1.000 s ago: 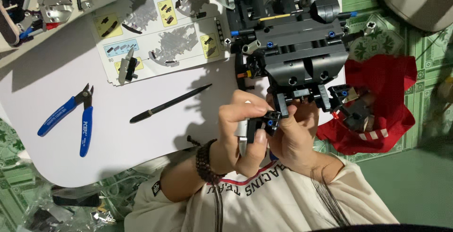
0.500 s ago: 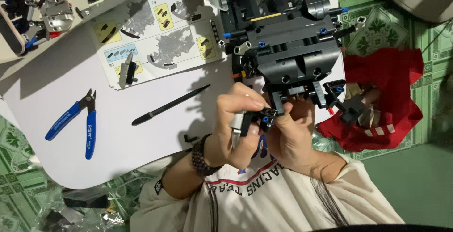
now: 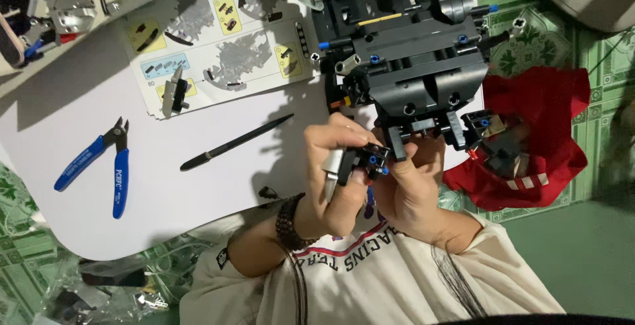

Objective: The person assembles a black plastic toy car by hand, attaching small blue and black connector pieces to the chassis while referring to a printed instruction manual.

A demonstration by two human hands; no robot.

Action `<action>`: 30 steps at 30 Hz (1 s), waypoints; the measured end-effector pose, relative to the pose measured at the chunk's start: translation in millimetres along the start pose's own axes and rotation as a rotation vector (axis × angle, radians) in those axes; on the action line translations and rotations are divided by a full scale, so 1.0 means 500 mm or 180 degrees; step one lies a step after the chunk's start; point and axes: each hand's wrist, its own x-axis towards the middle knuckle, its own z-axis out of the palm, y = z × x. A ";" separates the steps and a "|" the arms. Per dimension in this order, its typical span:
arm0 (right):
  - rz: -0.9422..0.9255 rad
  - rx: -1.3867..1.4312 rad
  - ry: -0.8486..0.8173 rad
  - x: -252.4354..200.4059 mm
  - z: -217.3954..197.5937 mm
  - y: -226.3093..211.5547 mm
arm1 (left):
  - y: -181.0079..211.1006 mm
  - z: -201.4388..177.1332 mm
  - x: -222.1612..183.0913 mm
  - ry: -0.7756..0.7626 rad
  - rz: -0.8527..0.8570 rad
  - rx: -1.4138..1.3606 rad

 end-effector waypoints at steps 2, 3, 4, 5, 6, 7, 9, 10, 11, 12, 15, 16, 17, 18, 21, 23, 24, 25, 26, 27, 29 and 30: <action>0.0220 0.0262 0.0441 -0.017 -0.032 0.030 | -0.008 -0.001 -0.005 0.0048 -0.0010 -0.0129; 0.0221 0.0250 0.0440 -0.015 -0.036 0.027 | -0.009 -0.005 -0.006 0.0058 -0.0012 -0.0135; 0.0288 0.0212 0.0346 -0.013 -0.040 0.024 | -0.011 -0.009 -0.007 -0.0050 0.0155 0.0105; 0.0356 0.0175 0.0253 -0.011 -0.044 0.021 | -0.012 -0.012 -0.009 -0.0158 0.0321 0.0346; 0.0360 0.0163 0.0251 -0.005 -0.053 0.013 | -0.012 -0.013 -0.008 -0.0147 0.0318 0.0342; 0.0461 0.0115 0.0112 0.002 -0.062 0.004 | -0.011 -0.013 -0.008 -0.0167 0.0422 0.0424; 0.0548 0.0069 -0.0042 0.017 -0.092 -0.002 | -0.013 -0.015 -0.007 -0.0188 0.0547 0.0500; 0.0686 0.0106 -0.0204 0.025 -0.116 0.000 | -0.015 -0.016 -0.010 -0.0163 0.0550 0.0573; 0.0825 0.0142 -0.0366 0.033 -0.139 0.001 | -0.016 -0.017 -0.013 -0.0138 0.0553 0.0647; 0.0822 0.0131 -0.0379 0.035 -0.148 0.001 | -0.021 -0.015 -0.015 -0.0125 0.0563 0.0642; 0.1246 0.0219 -0.0843 0.033 -0.166 0.003 | -0.034 -0.007 -0.028 0.0036 0.0652 0.0555; 0.1285 0.0225 -0.0855 0.029 -0.166 0.004 | -0.039 -0.003 -0.034 0.0185 0.0748 0.0542; 0.1325 0.0232 -0.0866 0.024 -0.165 0.004 | -0.043 0.001 -0.039 0.0334 0.0843 0.0529; 0.1320 0.0215 -0.0864 0.019 -0.162 0.006 | -0.046 -0.002 -0.041 0.0344 0.0841 0.0516; 0.1317 0.0395 -0.0585 0.015 -0.157 0.009 | -0.040 -0.008 -0.036 0.0247 0.0365 0.0041; 0.1029 0.0272 -0.0489 0.027 -0.155 0.008 | -0.021 -0.010 -0.014 0.0332 -0.0325 -0.0903; 0.1011 0.0226 -0.0469 0.023 -0.154 0.002 | -0.019 -0.012 -0.019 0.0348 -0.0340 -0.0951; 0.0994 0.0290 -0.0403 0.019 -0.153 -0.003 | -0.017 -0.015 -0.024 0.0463 -0.0687 -0.1383; 0.0978 0.0346 -0.0346 0.017 -0.151 -0.009 | -0.017 -0.016 -0.027 0.0581 -0.1026 -0.1819; 0.0962 0.0293 -0.0336 0.015 -0.136 -0.021 | -0.021 -0.018 -0.028 0.0600 -0.1031 -0.1872; 0.0821 0.0389 0.0070 0.009 -0.104 -0.042 | -0.027 -0.023 -0.031 0.0680 -0.1346 -0.2007; 0.0805 0.0350 0.0067 0.015 -0.092 -0.042 | -0.025 -0.019 -0.029 0.0693 -0.1342 -0.2047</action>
